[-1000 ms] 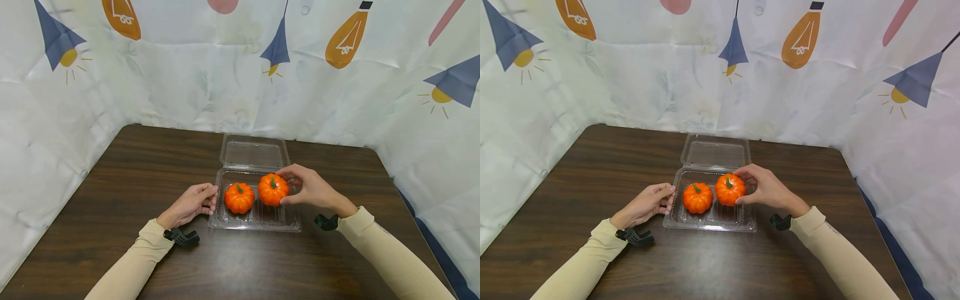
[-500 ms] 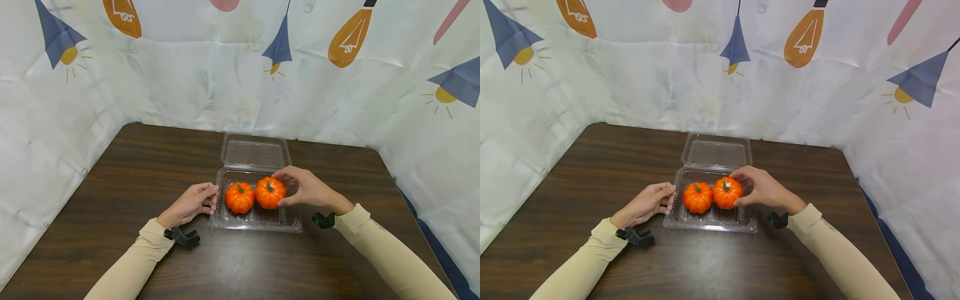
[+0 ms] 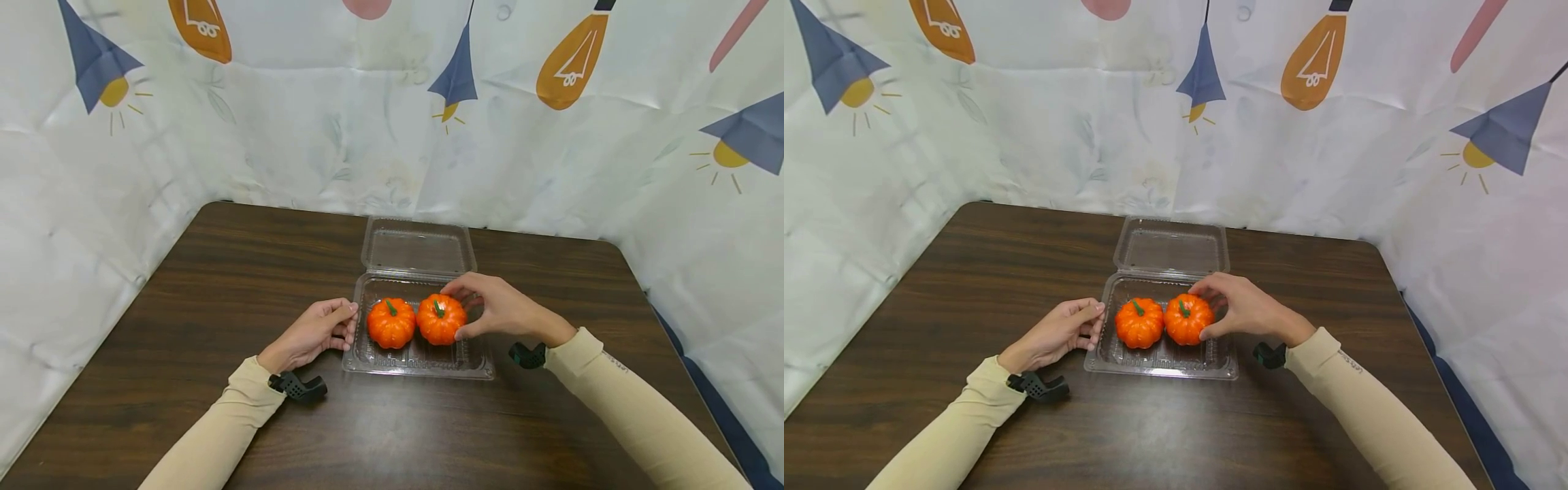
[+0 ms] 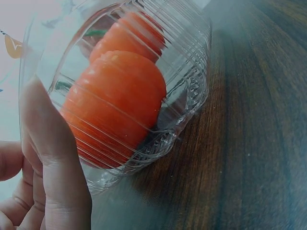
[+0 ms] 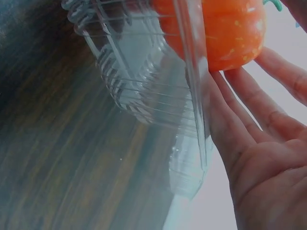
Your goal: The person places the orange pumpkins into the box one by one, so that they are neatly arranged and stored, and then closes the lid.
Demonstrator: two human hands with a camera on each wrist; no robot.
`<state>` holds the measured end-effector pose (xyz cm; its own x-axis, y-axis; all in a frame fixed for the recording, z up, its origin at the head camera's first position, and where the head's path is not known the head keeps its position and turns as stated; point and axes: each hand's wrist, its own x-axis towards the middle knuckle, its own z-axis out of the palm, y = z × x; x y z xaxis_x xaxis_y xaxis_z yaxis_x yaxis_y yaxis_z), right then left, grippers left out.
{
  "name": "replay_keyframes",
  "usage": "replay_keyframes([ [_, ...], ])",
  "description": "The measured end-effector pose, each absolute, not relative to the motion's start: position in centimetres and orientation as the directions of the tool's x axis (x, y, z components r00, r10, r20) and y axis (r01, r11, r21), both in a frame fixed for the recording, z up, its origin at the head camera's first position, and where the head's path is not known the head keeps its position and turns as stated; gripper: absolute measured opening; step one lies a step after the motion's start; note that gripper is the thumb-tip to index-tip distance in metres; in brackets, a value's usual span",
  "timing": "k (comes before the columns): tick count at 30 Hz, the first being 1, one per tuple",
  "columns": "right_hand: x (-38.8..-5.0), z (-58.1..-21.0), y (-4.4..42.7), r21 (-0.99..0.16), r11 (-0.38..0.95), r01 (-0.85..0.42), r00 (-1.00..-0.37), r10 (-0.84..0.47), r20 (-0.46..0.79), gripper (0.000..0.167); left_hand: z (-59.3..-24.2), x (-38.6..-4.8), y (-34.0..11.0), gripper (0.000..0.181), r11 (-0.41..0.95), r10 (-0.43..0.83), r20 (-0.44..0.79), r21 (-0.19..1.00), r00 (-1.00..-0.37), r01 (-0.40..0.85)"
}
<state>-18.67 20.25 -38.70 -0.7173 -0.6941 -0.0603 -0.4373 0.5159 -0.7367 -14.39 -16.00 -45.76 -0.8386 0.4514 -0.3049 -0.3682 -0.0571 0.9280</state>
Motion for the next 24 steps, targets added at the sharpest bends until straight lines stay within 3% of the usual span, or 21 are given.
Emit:
replay_keyframes([
  [15, -20.1, -38.4, 19.7, -0.73, 0.523, -0.439, -0.607, -0.772, -0.189, 0.064, -45.7, -14.4, -16.0, 0.024, -0.061, 0.448, -0.306, 0.927, -0.84, -0.37],
  [24, -20.4, -38.4, 19.4, -0.726, 0.538, -0.428, -0.589, -0.775, -0.228, 0.065, -45.8, -14.4, -16.0, 0.024, -0.059, 0.446, -0.311, 0.925, -0.839, -0.374],
])
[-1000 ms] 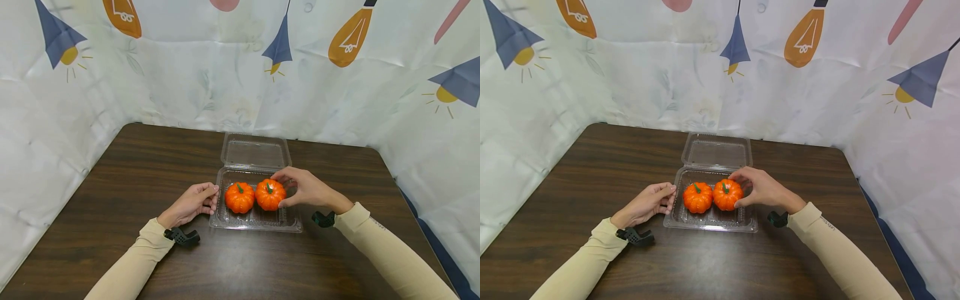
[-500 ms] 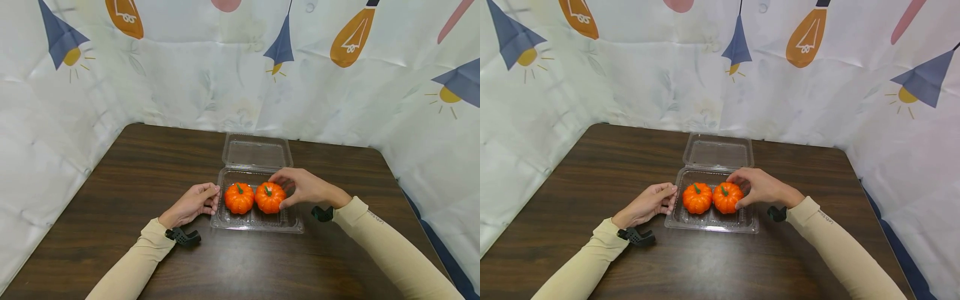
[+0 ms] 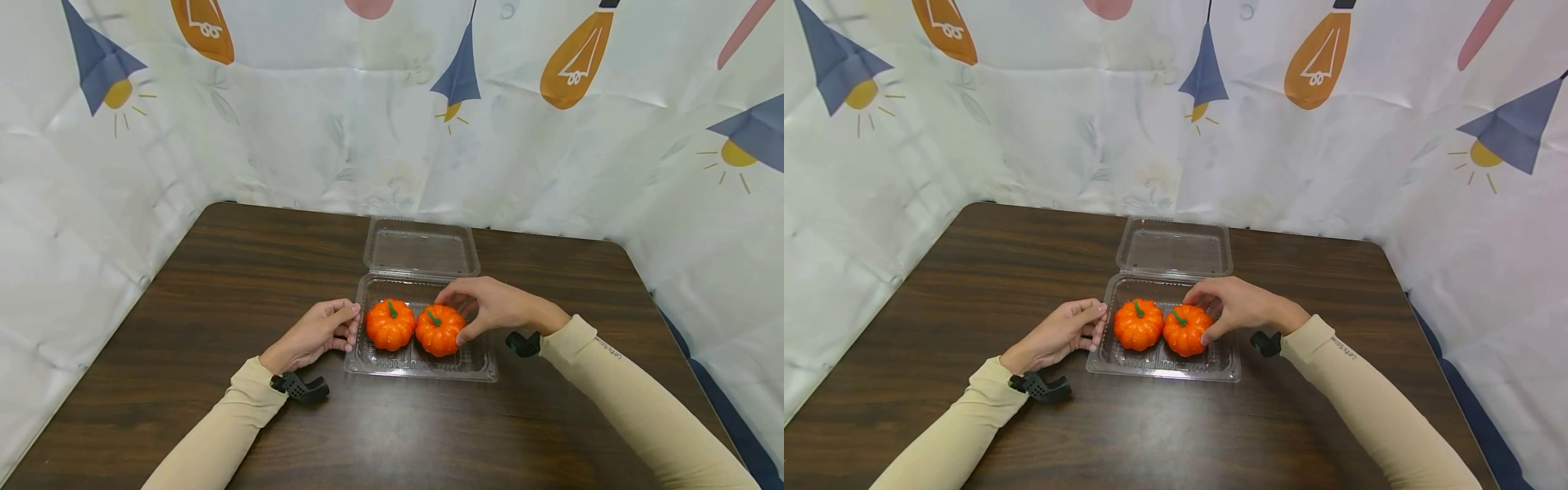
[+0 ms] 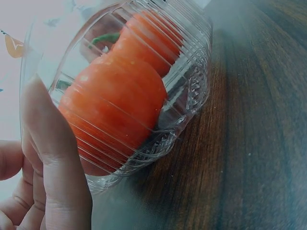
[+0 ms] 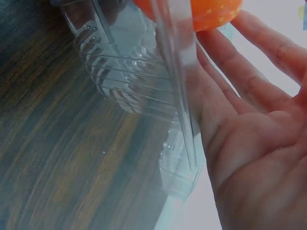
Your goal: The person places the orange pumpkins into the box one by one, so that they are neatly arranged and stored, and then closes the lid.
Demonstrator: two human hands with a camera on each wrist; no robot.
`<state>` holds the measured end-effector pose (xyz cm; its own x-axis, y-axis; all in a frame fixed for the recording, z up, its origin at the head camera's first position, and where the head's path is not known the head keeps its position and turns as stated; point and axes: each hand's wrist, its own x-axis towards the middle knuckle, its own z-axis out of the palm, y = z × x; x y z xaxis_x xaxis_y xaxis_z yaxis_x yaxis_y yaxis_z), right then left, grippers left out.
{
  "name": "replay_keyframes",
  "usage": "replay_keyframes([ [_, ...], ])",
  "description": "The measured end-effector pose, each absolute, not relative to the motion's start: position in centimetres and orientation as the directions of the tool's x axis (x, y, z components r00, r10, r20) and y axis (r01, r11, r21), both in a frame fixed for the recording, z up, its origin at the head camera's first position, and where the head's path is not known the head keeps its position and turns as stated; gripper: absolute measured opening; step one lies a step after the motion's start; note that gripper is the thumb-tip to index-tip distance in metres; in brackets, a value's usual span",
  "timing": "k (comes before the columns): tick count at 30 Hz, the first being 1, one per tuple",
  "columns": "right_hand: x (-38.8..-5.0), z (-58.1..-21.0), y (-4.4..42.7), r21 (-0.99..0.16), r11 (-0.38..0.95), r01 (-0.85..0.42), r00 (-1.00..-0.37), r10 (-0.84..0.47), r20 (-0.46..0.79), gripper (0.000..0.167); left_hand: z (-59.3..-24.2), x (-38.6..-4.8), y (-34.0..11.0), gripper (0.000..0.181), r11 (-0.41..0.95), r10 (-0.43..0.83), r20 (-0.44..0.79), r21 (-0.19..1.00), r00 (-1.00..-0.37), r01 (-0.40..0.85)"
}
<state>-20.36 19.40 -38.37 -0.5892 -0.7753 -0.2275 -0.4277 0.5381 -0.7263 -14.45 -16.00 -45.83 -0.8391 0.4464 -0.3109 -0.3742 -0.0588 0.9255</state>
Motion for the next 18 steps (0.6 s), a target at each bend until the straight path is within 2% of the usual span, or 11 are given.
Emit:
replay_keyframes([
  [7, -20.31, -38.12, 19.29, -0.731, 0.548, -0.407, -0.573, -0.776, -0.262, 0.061, -45.57, -14.38, -15.91, 0.024, -0.063, 0.451, -0.307, 0.926, -0.838, -0.373],
  [18, -20.35, -37.9, 19.45, -0.74, 0.544, -0.396, -0.569, -0.778, -0.267, 0.07, -45.49, -14.21, -15.94, 0.023, -0.055, 0.446, -0.304, 0.93, -0.842, -0.364],
])
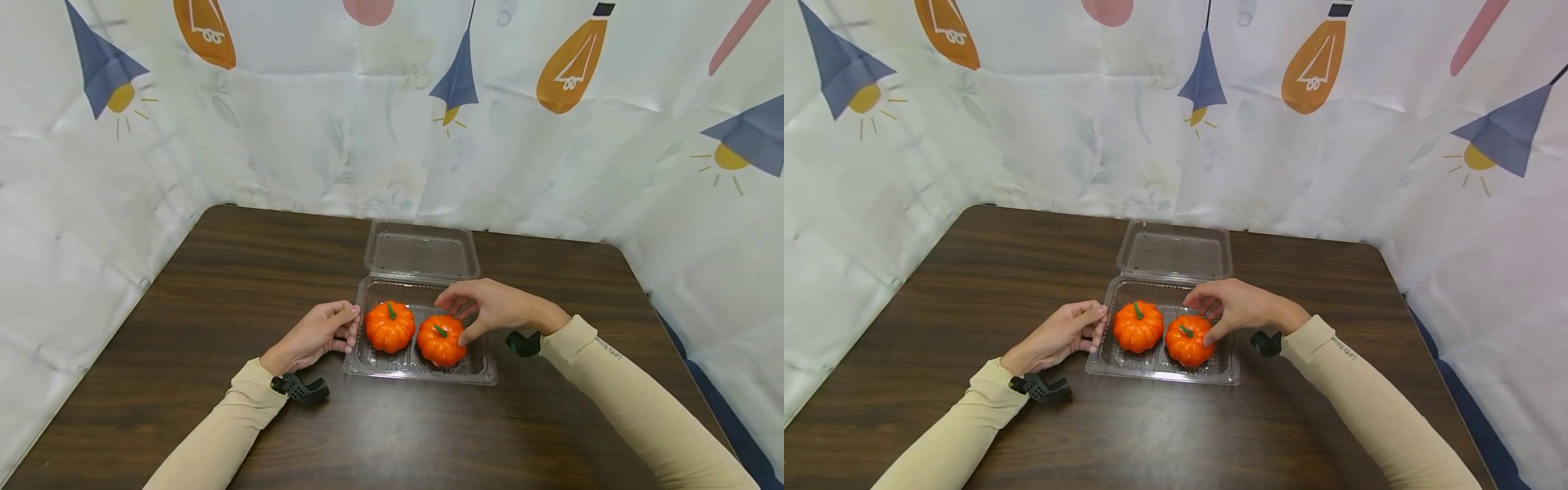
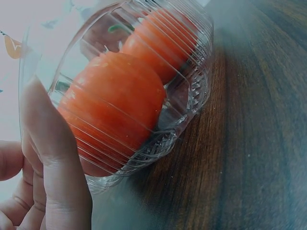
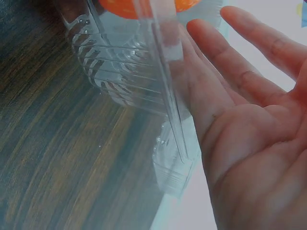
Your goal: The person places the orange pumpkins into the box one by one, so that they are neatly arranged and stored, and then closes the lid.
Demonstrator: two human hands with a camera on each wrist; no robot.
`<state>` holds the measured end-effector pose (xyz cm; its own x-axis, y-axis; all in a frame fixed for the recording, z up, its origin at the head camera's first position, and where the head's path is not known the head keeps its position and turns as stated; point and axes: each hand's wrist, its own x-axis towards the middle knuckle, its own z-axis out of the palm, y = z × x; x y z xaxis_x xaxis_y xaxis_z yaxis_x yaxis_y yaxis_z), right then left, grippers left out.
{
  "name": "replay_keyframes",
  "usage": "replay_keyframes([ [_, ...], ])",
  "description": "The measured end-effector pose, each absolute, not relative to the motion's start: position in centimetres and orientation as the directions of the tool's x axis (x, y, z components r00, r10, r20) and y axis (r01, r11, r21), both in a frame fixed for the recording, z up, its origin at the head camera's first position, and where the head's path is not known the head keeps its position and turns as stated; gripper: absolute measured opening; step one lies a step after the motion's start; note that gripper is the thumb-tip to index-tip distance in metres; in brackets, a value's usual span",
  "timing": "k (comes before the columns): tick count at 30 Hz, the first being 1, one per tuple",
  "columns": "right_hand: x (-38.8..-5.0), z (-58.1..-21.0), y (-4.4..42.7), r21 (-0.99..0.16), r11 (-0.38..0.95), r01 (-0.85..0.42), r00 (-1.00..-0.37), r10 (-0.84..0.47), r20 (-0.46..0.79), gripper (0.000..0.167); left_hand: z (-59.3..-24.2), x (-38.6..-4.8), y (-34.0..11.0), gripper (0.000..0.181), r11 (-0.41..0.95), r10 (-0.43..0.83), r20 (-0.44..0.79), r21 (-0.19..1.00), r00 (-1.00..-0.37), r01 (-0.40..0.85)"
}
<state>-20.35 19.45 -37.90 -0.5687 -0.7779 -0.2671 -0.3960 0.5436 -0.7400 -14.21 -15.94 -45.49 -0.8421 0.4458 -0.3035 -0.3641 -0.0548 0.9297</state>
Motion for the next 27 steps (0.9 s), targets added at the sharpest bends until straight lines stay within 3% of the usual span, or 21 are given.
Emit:
replay_keyframes([
  [12, -20.0, -37.4, 20.5, -0.778, 0.51, -0.367, -0.61, -0.763, -0.213, 0.071, -45.7, -14.2, -16.1, 0.024, -0.048, 0.45, -0.298, 0.933, -0.842, -0.356],
  [27, -20.7, -36.7, 23.3, -0.836, 0.45, -0.315, -0.802, -0.597, -0.019, 0.074, -45.9, -14.3, -16.1, 0.023, -0.051, 0.457, -0.284, 0.938, -0.843, -0.344],
])
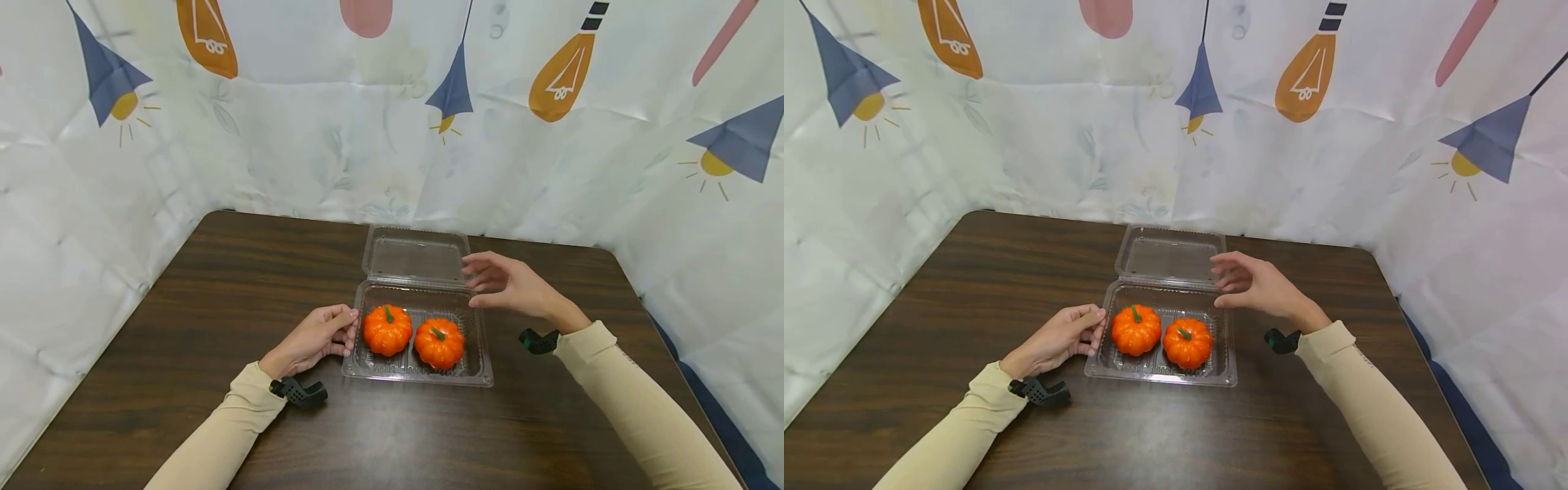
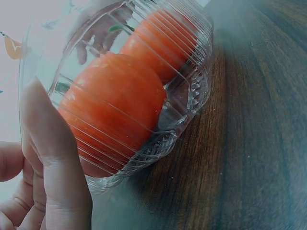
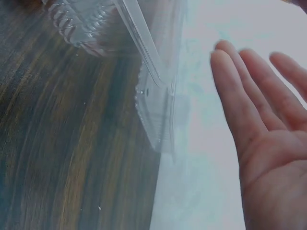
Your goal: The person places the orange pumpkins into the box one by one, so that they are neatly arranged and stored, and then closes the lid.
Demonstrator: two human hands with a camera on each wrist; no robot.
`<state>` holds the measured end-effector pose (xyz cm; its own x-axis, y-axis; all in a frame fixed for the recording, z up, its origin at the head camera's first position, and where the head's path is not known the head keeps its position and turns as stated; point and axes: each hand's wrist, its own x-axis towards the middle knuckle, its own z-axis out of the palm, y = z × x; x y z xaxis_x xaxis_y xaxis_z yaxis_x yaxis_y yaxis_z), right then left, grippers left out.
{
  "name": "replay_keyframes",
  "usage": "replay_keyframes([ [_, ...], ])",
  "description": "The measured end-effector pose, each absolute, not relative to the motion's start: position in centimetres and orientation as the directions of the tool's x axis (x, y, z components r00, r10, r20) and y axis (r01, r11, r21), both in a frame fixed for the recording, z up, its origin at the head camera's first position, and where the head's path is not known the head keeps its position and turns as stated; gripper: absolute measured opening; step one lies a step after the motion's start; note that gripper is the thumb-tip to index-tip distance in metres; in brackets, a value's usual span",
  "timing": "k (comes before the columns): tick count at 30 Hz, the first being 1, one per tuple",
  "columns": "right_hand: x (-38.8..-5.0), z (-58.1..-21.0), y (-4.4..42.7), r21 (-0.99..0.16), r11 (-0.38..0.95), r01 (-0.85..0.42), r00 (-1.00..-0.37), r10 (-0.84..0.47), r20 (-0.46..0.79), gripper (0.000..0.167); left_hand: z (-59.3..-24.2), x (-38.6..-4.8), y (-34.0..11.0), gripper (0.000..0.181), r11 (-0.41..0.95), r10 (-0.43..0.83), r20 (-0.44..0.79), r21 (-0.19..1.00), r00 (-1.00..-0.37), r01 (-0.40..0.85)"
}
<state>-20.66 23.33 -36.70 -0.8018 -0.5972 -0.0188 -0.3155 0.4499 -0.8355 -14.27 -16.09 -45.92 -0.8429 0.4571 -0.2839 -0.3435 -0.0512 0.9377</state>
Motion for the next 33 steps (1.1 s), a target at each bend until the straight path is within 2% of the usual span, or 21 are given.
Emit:
replay_keyframes([
  [7, -21.1, -36.8, 24.1, -0.865, 0.419, -0.277, -0.866, -0.498, 0.037, 0.071, -45.9, -14.2, -16.1, 0.023, -0.061, 0.457, -0.283, 0.936, -0.843, -0.347],
  [18, -22.5, -38.3, 24.8, -0.907, 0.382, -0.181, -0.926, -0.377, 0.026, 0.063, -45.7, -14.2, -16.1, 0.023, -0.053, 0.455, -0.29, 0.935, -0.842, -0.351],
  [24, -23.3, -39.2, 24.4, -0.962, 0.252, -0.106, -0.942, -0.334, 0.016, 0.061, -45.9, -14.2, -16.1, 0.023, -0.053, 0.455, -0.294, 0.933, -0.841, -0.355],
  [33, -24.6, -40.3, 24.2, -0.996, 0.086, -0.011, -0.955, -0.296, -0.015, 0.07, -45.7, -14.2, -16.0, 0.024, -0.054, 0.457, -0.298, 0.931, -0.838, -0.361],
])
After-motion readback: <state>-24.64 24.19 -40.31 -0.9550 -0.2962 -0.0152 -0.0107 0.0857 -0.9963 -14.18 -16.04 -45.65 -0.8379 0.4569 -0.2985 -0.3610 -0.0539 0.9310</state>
